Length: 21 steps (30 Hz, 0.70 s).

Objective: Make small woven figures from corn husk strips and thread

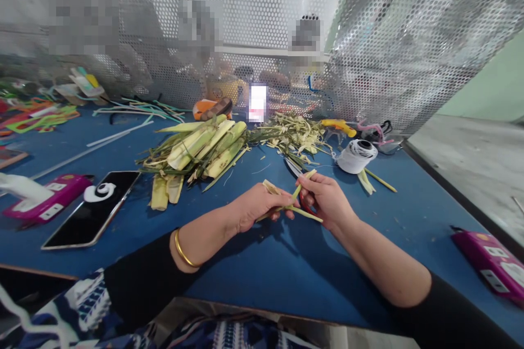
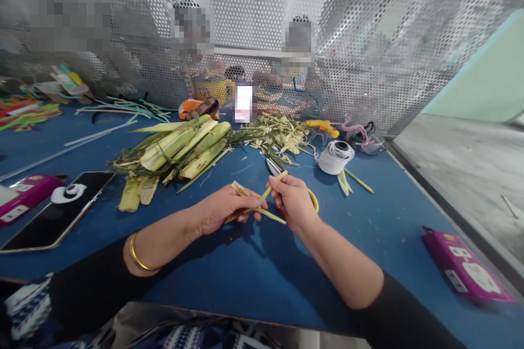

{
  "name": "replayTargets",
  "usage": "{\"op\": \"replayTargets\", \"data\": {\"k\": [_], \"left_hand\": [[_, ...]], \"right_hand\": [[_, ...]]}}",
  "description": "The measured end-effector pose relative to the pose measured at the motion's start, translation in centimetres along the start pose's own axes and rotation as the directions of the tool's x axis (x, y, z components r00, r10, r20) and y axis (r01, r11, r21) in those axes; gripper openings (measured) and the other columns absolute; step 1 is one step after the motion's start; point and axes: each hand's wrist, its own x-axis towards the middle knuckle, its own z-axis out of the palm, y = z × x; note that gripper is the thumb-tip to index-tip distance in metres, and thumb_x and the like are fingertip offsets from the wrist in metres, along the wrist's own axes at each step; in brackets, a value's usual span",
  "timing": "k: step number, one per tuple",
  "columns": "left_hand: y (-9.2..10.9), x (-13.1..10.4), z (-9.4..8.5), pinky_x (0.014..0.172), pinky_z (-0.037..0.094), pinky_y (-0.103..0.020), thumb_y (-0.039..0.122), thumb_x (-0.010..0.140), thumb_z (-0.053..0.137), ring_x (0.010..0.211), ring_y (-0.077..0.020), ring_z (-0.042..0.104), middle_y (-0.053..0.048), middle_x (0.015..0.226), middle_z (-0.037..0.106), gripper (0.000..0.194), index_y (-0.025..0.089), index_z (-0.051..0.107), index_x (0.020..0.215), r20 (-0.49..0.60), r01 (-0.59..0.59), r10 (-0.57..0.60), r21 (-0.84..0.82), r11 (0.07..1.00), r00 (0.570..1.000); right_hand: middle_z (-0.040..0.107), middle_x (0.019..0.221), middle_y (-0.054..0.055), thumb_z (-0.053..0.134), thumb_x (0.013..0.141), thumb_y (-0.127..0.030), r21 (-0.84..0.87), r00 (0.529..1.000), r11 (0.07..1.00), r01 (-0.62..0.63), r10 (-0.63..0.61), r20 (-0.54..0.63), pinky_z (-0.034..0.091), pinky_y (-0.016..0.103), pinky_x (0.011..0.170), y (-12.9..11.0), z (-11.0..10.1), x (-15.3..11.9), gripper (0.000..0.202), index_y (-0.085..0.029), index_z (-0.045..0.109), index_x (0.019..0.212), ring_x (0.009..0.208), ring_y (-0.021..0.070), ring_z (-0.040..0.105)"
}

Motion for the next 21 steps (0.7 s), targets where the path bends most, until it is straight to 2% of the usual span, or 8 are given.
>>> {"op": "replayTargets", "data": {"k": [3, 5, 7, 9, 10, 13, 16, 21], "left_hand": [[-0.2, 0.3, -0.2, 0.048, 0.036, -0.019, 0.032, 0.073, 0.069, 0.047, -0.0063, 0.049, -0.004, 0.063, 0.067, 0.021, 0.012, 0.073, 0.078, -0.019, 0.030, -0.032, -0.088, 0.996, 0.999], [-0.2, 0.5, -0.5, 0.059, 0.044, -0.021, 0.032, 0.075, 0.069, 0.057, -0.0087, 0.058, -0.006, 0.072, 0.071, 0.023, 0.013, 0.074, 0.085, -0.028, 0.037, -0.043, -0.193, 0.980, 0.999], [-0.1, 0.8, -0.8, 0.072, 0.048, -0.023, 0.025, 0.072, 0.072, 0.072, -0.0113, 0.064, -0.007, 0.084, 0.073, 0.022, 0.014, 0.074, 0.091, -0.045, -0.004, -0.010, -0.292, 0.956, 0.999], [0.1, 1.0, -1.1, 0.080, 0.048, -0.025, 0.017, 0.068, 0.074, 0.082, -0.0129, 0.065, -0.008, 0.092, 0.073, 0.025, 0.015, 0.074, 0.094, -0.091, -0.085, 0.057, -0.344, 0.935, 0.994], [0.1, 1.0, -1.1, 0.082, 0.048, -0.026, 0.015, 0.067, 0.075, 0.085, -0.0135, 0.065, -0.007, 0.093, 0.073, 0.027, 0.015, 0.073, 0.094, -0.119, -0.126, 0.089, -0.353, 0.927, 0.989], [0.1, 1.0, -1.0, 0.086, 0.047, -0.029, 0.016, 0.064, 0.077, 0.088, -0.0161, 0.066, -0.007, 0.091, 0.073, 0.031, 0.015, 0.072, 0.094, -0.173, -0.206, 0.152, -0.355, 0.912, 0.973], [0.0, 1.0, -0.7, 0.088, 0.046, -0.031, 0.015, 0.058, 0.081, 0.091, -0.0184, 0.066, -0.008, 0.089, 0.074, 0.038, 0.013, 0.071, 0.095, -0.201, -0.233, 0.171, -0.344, 0.910, 0.965], [-0.2, 1.1, -0.4, 0.086, 0.046, -0.030, 0.016, 0.053, 0.083, 0.085, -0.0169, 0.064, -0.006, 0.086, 0.073, 0.039, 0.013, 0.072, 0.090, -0.277, -0.291, 0.210, -0.294, 0.910, 0.937]], "right_hand": [[0.055, 0.053, -0.003, 0.073, 0.062, -0.051, -0.127, 0.996, 0.988, 0.089, -0.089, 0.003, 0.034, 0.023, 0.042, -0.6, -0.4, 0.2, 0.037, -0.017, 0.062, 0.068, 0.041, 0.0085, 0.045], [0.063, 0.065, 0.001, 0.067, 0.070, -0.050, -0.285, 0.962, 0.927, 0.242, -0.268, -0.054, 0.043, 0.027, 0.053, -1.3, -0.8, 0.1, 0.033, -0.018, 0.064, 0.080, 0.054, 0.0136, 0.056], [0.065, 0.072, 0.002, 0.063, 0.077, -0.045, -0.502, 0.836, 0.759, 0.414, -0.535, -0.120, 0.046, 0.029, 0.063, -2.1, -1.1, -0.5, 0.026, -0.020, 0.063, 0.084, 0.065, 0.0165, 0.059], [0.061, 0.064, 0.001, 0.056, 0.084, -0.041, -0.681, 0.704, 0.542, 0.493, -0.708, -0.054, 0.042, 0.028, 0.061, -2.4, -1.0, -1.3, 0.022, -0.021, 0.061, 0.075, 0.061, 0.0154, 0.055], [0.057, 0.058, 0.000, 0.053, 0.087, -0.040, -0.726, 0.705, 0.468, 0.504, -0.708, 0.033, 0.039, 0.026, 0.057, -2.3, -0.9, -1.7, 0.027, -0.021, 0.060, 0.070, 0.056, 0.0142, 0.051], [0.054, 0.052, -0.001, 0.052, 0.088, -0.041, -0.782, 0.802, 0.365, 0.506, -0.534, 0.270, 0.031, 0.026, 0.050, -1.1, -0.1, -2.2, 0.034, -0.021, 0.060, 0.061, 0.050, 0.0129, 0.045], [0.059, 0.059, 0.000, 0.054, 0.087, -0.038, -0.764, 0.836, 0.391, 0.514, -0.428, 0.343, 0.035, 0.025, 0.054, 0.4, 0.5, -1.9, 0.031, -0.021, 0.061, 0.061, 0.055, 0.0137, 0.050], [0.060, 0.069, 0.002, 0.045, 0.090, -0.027, -0.677, 0.811, 0.464, 0.571, -0.447, 0.378, 0.042, 0.026, 0.062, 0.9, 1.0, -1.8, 0.028, -0.021, 0.053, 0.064, 0.065, 0.0153, 0.055]]}}
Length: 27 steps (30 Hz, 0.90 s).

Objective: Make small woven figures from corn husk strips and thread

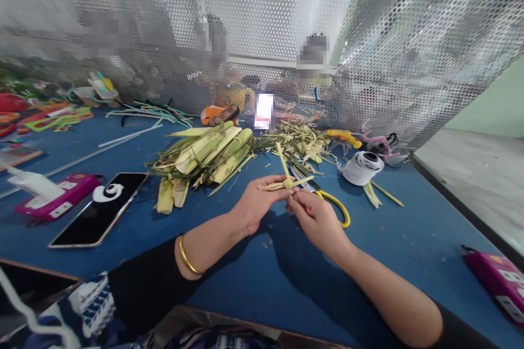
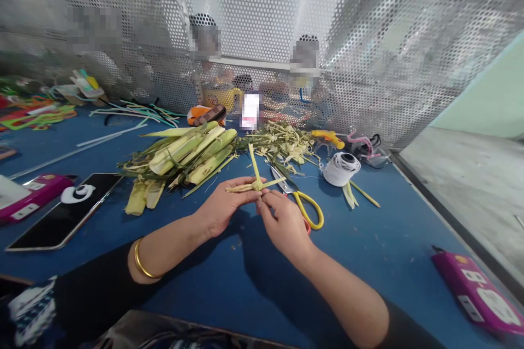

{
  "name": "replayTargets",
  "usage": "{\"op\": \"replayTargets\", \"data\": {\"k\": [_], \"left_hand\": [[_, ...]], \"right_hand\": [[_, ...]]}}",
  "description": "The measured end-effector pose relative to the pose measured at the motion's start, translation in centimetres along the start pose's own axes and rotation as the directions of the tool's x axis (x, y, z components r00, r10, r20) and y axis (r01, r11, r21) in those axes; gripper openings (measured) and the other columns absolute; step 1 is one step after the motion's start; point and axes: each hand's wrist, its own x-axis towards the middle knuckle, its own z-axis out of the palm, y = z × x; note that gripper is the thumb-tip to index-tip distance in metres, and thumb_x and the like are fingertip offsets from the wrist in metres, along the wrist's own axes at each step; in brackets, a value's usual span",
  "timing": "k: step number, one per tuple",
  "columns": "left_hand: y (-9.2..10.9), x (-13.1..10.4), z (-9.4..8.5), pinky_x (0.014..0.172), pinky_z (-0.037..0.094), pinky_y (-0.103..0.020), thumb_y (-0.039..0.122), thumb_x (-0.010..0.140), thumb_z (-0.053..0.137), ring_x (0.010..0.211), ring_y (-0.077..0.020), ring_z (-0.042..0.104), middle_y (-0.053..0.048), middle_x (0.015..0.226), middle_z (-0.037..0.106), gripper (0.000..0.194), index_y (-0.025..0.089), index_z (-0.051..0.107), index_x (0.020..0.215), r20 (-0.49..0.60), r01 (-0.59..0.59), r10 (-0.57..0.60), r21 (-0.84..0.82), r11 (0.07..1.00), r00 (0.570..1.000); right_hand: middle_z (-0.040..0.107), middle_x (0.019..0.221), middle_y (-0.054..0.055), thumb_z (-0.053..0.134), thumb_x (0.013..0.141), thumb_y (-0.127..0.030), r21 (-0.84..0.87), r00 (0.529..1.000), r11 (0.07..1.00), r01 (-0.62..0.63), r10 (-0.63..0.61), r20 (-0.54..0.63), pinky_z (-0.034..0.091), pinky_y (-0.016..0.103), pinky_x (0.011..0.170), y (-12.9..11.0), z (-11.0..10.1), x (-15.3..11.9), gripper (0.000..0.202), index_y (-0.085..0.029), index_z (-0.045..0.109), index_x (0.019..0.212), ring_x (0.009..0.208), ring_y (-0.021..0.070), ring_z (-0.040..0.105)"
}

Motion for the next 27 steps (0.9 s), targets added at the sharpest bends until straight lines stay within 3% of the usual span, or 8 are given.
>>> {"op": "replayTargets", "data": {"k": [8, 14, 17, 20, 23, 27], "left_hand": [[0.0, 0.1, 0.2, 0.071, 0.046, -0.029, 0.023, 0.045, 0.089, 0.064, -0.0123, 0.058, -0.002, 0.067, 0.066, 0.039, 0.010, 0.070, 0.077, -0.006, 0.008, -0.008, -0.030, 1.000, 1.000], [0.2, 0.4, -0.3, 0.074, 0.048, -0.029, 0.022, 0.047, 0.087, 0.070, -0.0149, 0.062, -0.005, 0.074, 0.070, 0.034, 0.012, 0.070, 0.074, -0.086, 0.080, -0.078, 0.013, 0.997, 0.993], [0.5, 0.6, -0.8, 0.073, 0.046, -0.028, 0.024, 0.059, 0.080, 0.068, -0.0132, 0.061, -0.005, 0.072, 0.069, 0.026, 0.013, 0.072, 0.081, -0.058, 0.124, -0.120, 0.065, 0.990, 0.991], [0.7, 0.5, -1.0, 0.071, 0.046, -0.026, 0.028, 0.066, 0.075, 0.065, -0.0116, 0.059, -0.003, 0.068, 0.066, 0.026, 0.013, 0.073, 0.087, -0.008, 0.157, -0.157, 0.063, 0.986, 0.988], [0.8, 0.3, -0.8, 0.067, 0.046, -0.025, 0.032, 0.068, 0.075, 0.061, -0.0104, 0.057, 0.000, 0.063, 0.061, 0.028, 0.013, 0.073, 0.087, -0.009, 0.170, -0.169, 0.086, 0.982, 0.985], [0.4, 0.3, -0.5, 0.058, 0.044, -0.023, 0.029, 0.070, 0.074, 0.054, -0.0098, 0.052, 0.001, 0.055, 0.058, 0.018, 0.012, 0.070, 0.075, -0.096, 0.108, -0.085, 0.266, 0.958, 0.992]], "right_hand": [[0.058, 0.077, 0.005, 0.037, 0.090, -0.018, -0.037, 0.992, 0.995, 0.091, -0.087, 0.089, 0.042, 0.027, 0.066, -0.4, -0.5, 0.0, 0.023, -0.021, 0.049, 0.071, 0.072, 0.0164, 0.057], [0.056, 0.069, 0.002, 0.037, 0.095, -0.026, -0.143, 0.992, 0.983, 0.118, -0.110, 0.065, 0.038, 0.025, 0.058, -0.5, -0.2, -0.3, 0.029, -0.021, 0.045, 0.067, 0.062, 0.0143, 0.053], [0.056, 0.067, 0.002, 0.037, 0.097, -0.034, -0.276, 0.988, 0.954, 0.115, -0.138, -0.066, 0.036, 0.026, 0.057, -0.3, -1.2, -0.1, 0.033, -0.022, 0.048, 0.068, 0.059, 0.0147, 0.051], [0.062, 0.082, 0.007, 0.043, 0.095, -0.038, -0.423, 0.955, 0.904, 0.067, -0.181, -0.234, 0.039, 0.029, 0.065, 0.5, -2.4, 0.4, 0.027, -0.021, 0.058, 0.082, 0.073, 0.0195, 0.057], [0.066, 0.084, 0.007, 0.045, 0.095, -0.036, -0.491, 0.970, 0.862, 0.125, -0.210, -0.121, 0.039, 0.031, 0.072, 1.2, -2.5, 0.8, 0.024, -0.021, 0.061, 0.088, 0.077, 0.0202, 0.059], [0.059, 0.063, 0.002, 0.039, 0.097, -0.025, -0.491, 0.964, 0.834, 0.251, -0.260, 0.050, 0.035, 0.030, 0.070, 1.0, -1.1, 0.4, 0.033, -0.019, 0.055, 0.069, 0.060, 0.0147, 0.053]]}}
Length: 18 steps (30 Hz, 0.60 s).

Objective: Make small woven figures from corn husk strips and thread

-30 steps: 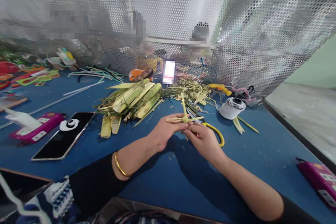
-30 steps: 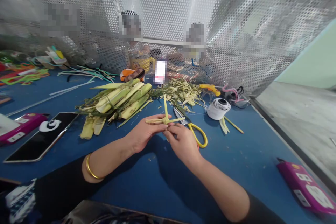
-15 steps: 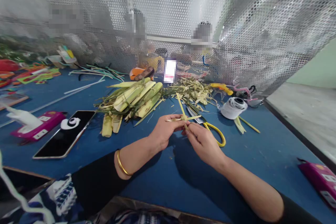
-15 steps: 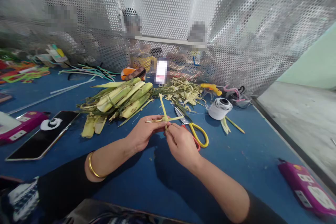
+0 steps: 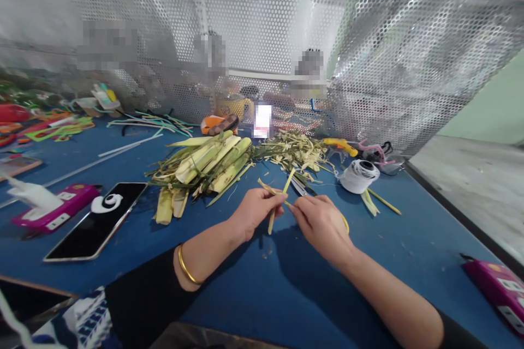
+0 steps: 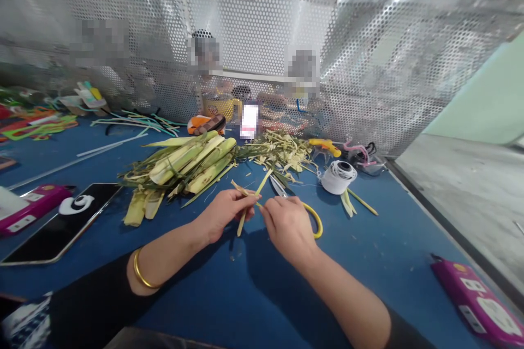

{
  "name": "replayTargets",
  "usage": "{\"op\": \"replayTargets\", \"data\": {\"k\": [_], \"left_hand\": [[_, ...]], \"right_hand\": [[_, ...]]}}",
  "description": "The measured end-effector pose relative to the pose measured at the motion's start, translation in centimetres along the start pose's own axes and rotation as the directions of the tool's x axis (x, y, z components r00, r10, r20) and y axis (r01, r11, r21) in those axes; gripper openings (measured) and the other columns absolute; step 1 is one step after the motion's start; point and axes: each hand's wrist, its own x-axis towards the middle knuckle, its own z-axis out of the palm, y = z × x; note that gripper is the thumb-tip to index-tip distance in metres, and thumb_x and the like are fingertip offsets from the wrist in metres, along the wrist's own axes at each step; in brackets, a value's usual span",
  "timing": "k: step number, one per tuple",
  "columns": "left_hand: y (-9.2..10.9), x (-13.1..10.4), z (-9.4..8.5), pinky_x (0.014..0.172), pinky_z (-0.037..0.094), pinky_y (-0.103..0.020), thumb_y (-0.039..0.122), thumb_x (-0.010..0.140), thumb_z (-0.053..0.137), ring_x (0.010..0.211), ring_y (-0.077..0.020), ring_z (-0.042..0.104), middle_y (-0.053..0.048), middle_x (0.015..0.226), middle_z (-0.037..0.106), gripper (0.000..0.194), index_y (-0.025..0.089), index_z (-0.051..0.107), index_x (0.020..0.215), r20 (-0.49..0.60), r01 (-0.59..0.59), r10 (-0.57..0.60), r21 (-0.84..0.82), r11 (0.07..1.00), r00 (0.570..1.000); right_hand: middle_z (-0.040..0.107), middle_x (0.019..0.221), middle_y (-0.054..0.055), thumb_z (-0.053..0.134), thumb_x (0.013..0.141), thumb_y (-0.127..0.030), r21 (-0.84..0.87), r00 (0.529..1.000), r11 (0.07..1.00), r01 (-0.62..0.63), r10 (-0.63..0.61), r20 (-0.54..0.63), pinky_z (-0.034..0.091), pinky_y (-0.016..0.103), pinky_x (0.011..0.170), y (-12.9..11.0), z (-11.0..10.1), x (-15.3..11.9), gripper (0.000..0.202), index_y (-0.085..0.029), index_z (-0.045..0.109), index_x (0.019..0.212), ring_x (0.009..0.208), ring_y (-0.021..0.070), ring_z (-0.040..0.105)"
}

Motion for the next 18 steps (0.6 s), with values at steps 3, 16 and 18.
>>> {"op": "replayTargets", "data": {"k": [3, 16, 18], "left_hand": [[-0.5, 0.2, 0.2, 0.054, 0.043, -0.022, 0.023, 0.072, 0.069, 0.049, -0.0093, 0.049, 0.001, 0.051, 0.057, 0.011, 0.012, 0.070, 0.071, -0.015, -0.062, 0.064, 0.105, 0.993, 0.998], [1.1, -0.3, -0.8, 0.039, 0.016, -0.020, 0.054, 0.076, 0.063, 0.041, -0.0041, 0.038, -0.005, 0.069, 0.067, 0.044, 0.012, 0.070, 0.086, 0.235, 0.085, -0.109, 0.111, 0.990, 0.966], [0.7, -0.3, -0.6, 0.041, 0.018, -0.021, 0.049, 0.071, 0.069, 0.041, -0.0036, 0.036, -0.005, 0.072, 0.069, 0.040, 0.012, 0.070, 0.086, 0.213, 0.057, -0.092, 0.163, 0.985, 0.973]], "right_hand": [[0.057, 0.062, 0.002, 0.036, 0.096, -0.019, 0.032, 0.992, 0.991, 0.126, -0.125, -0.026, 0.033, 0.030, 0.067, -1.4, 0.2, -0.3, 0.034, -0.017, 0.054, 0.067, 0.057, 0.0142, 0.049], [0.051, 0.050, -0.006, 0.079, 0.056, -0.057, 0.833, 0.634, -0.075, -0.549, 0.612, 0.473, 0.036, 0.023, 0.047, 0.7, 0.4, 1.1, 0.047, -0.018, 0.053, 0.060, 0.044, 0.0088, 0.049], [0.054, 0.051, -0.005, 0.084, 0.050, -0.052, 0.848, 0.639, -0.150, -0.509, 0.594, 0.489, 0.038, 0.022, 0.047, 0.3, 0.6, 1.1, 0.046, -0.017, 0.055, 0.061, 0.044, 0.0082, 0.050]]}}
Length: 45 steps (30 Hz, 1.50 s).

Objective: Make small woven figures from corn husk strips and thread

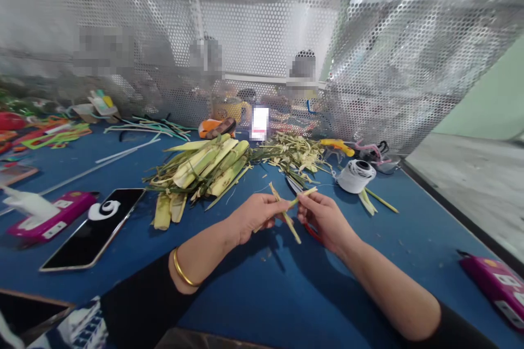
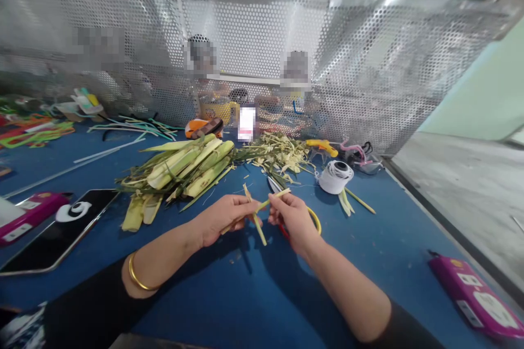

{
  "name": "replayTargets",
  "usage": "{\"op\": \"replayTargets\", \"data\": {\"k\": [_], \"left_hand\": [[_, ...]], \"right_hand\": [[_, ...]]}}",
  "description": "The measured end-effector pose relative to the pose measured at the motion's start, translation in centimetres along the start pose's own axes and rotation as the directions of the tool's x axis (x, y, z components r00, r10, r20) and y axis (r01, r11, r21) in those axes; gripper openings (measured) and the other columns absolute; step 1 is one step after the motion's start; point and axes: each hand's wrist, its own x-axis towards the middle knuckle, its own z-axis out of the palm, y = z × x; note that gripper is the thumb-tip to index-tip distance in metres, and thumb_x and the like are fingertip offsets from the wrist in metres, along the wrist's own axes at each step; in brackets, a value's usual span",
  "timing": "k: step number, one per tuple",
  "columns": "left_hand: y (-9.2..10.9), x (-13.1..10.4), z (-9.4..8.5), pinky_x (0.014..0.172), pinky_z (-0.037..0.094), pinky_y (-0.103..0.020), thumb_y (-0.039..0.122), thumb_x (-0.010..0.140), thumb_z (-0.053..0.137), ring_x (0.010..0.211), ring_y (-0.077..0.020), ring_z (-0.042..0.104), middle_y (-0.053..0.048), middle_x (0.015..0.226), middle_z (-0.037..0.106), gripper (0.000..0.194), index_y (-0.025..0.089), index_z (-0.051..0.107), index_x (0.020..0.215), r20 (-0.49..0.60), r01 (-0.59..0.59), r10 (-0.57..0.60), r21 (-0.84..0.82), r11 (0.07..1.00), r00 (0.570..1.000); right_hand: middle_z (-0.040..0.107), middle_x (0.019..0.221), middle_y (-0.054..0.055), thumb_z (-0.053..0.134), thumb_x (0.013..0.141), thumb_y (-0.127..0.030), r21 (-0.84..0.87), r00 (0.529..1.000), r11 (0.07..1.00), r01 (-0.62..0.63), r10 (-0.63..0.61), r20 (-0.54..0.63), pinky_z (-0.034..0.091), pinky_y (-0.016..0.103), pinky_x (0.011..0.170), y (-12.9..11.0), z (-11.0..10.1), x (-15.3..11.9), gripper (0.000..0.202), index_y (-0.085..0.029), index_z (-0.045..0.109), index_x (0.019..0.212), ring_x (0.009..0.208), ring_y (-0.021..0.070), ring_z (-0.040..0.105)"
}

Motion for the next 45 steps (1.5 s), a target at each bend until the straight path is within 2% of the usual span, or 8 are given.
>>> {"op": "replayTargets", "data": {"k": [8, 13, 17, 22, 26, 36, 41, 45], "left_hand": [[-0.4, 0.2, 0.0, 0.044, 0.022, -0.022, 0.032, 0.067, 0.073, 0.042, -0.0049, 0.036, -0.003, 0.057, 0.063, 0.022, 0.011, 0.070, 0.072, 0.084, -0.022, 0.015, 0.087, 0.996, 0.996], [-0.3, 0.2, 0.0, 0.043, 0.024, -0.021, 0.032, 0.068, 0.070, 0.043, -0.0056, 0.038, 0.000, 0.055, 0.060, 0.019, 0.013, 0.069, 0.072, -0.010, -0.042, 0.044, 0.115, 0.992, 0.999], [-0.5, 0.4, -0.1, 0.043, 0.028, -0.020, 0.027, 0.067, 0.071, 0.042, -0.0061, 0.041, 0.001, 0.052, 0.058, 0.015, 0.012, 0.068, 0.068, -0.031, -0.080, 0.087, 0.178, 0.981, 0.996], [0.1, 0.2, -0.2, 0.041, 0.028, -0.017, 0.033, 0.074, 0.071, 0.042, -0.0037, 0.042, -0.001, 0.064, 0.064, 0.024, 0.013, 0.068, 0.086, 0.038, -0.053, 0.057, -0.102, 0.993, 0.998], [0.0, 0.3, -0.3, 0.041, 0.032, -0.014, 0.032, 0.077, 0.071, 0.040, -0.0031, 0.045, -0.002, 0.066, 0.065, 0.022, 0.014, 0.062, 0.086, 0.082, -0.025, 0.054, -0.317, 0.948, 0.995], [0.0, 0.2, -0.8, 0.040, 0.034, -0.017, 0.031, 0.086, 0.061, 0.041, -0.0063, 0.050, -0.008, 0.071, 0.070, 0.025, 0.010, 0.067, 0.097, 0.295, 0.059, 0.048, -0.341, 0.938, 0.954], [-0.2, 0.1, -0.6, 0.039, 0.031, -0.015, 0.022, 0.087, 0.059, 0.040, -0.0033, 0.046, -0.006, 0.069, 0.065, 0.016, 0.010, 0.067, 0.090, 0.295, 0.120, 0.003, -0.398, 0.909, 0.955], [-0.3, 0.1, -0.4, 0.041, 0.027, -0.013, 0.017, 0.089, 0.057, 0.035, 0.0006, 0.031, 0.005, 0.054, 0.047, 0.010, 0.012, 0.065, 0.085, 0.319, 0.198, -0.023, -0.531, 0.824, 0.948]], "right_hand": [[0.057, 0.047, -0.003, 0.082, 0.050, -0.049, -0.019, 0.998, 0.998, 0.061, -0.061, -0.032, 0.037, 0.022, 0.043, 0.8, 0.5, 0.0, 0.042, -0.016, 0.059, 0.061, 0.040, 0.0080, 0.049], [0.060, 0.052, -0.003, 0.078, 0.058, -0.049, -0.059, 0.993, 0.992, 0.113, -0.111, 0.039, 0.039, 0.022, 0.046, 0.0, 0.1, -0.2, 0.039, -0.017, 0.059, 0.067, 0.046, 0.0102, 0.055], [0.058, 0.049, -0.003, 0.071, 0.071, -0.045, -0.207, 0.953, 0.936, 0.287, -0.257, 0.157, 0.042, 0.025, 0.050, -0.6, 0.1, -0.6, 0.030, -0.019, 0.057, 0.066, 0.045, 0.0107, 0.053], [0.068, 0.077, 0.001, 0.069, 0.071, -0.035, -0.241, 0.920, 0.889, 0.390, -0.364, 0.145, 0.049, 0.028, 0.069, -1.6, -1.0, 0.1, 0.024, -0.019, 0.064, 0.088, 0.072, 0.0150, 0.064], [0.071, 0.087, 0.003, 0.067, 0.072, -0.034, -0.359, 0.915, 0.862, 0.358, -0.248, 0.319, 0.047, 0.032, 0.084, -1.5, -1.4, 0.7, 0.022, -0.019, 0.069, 0.087, 0.088, 0.0184, 0.064], [0.069, 0.084, 0.001, 0.060, 0.081, -0.045, -0.367, 0.831, 0.824, 0.431, -0.205, 0.517, 0.046, 0.029, 0.082, 0.6, -0.8, 0.4, 0.026, -0.021, 0.070, 0.080, 0.085, 0.0178, 0.062], [0.062, 0.068, 0.000, 0.054, 0.087, -0.040, -0.571, 0.811, 0.582, 0.579, -0.340, 0.476, 0.043, 0.026, 0.066, 0.3, -1.2, 0.6, 0.028, -0.019, 0.065, 0.072, 0.067, 0.0152, 0.055], [0.055, 0.061, 0.000, 0.048, 0.092, -0.029, -0.697, 0.670, 0.199, 0.689, -0.541, 0.509, 0.040, 0.030, 0.074, 0.2, -1.4, 0.7, 0.030, -0.019, 0.058, 0.066, 0.064, 0.0146, 0.051]]}}
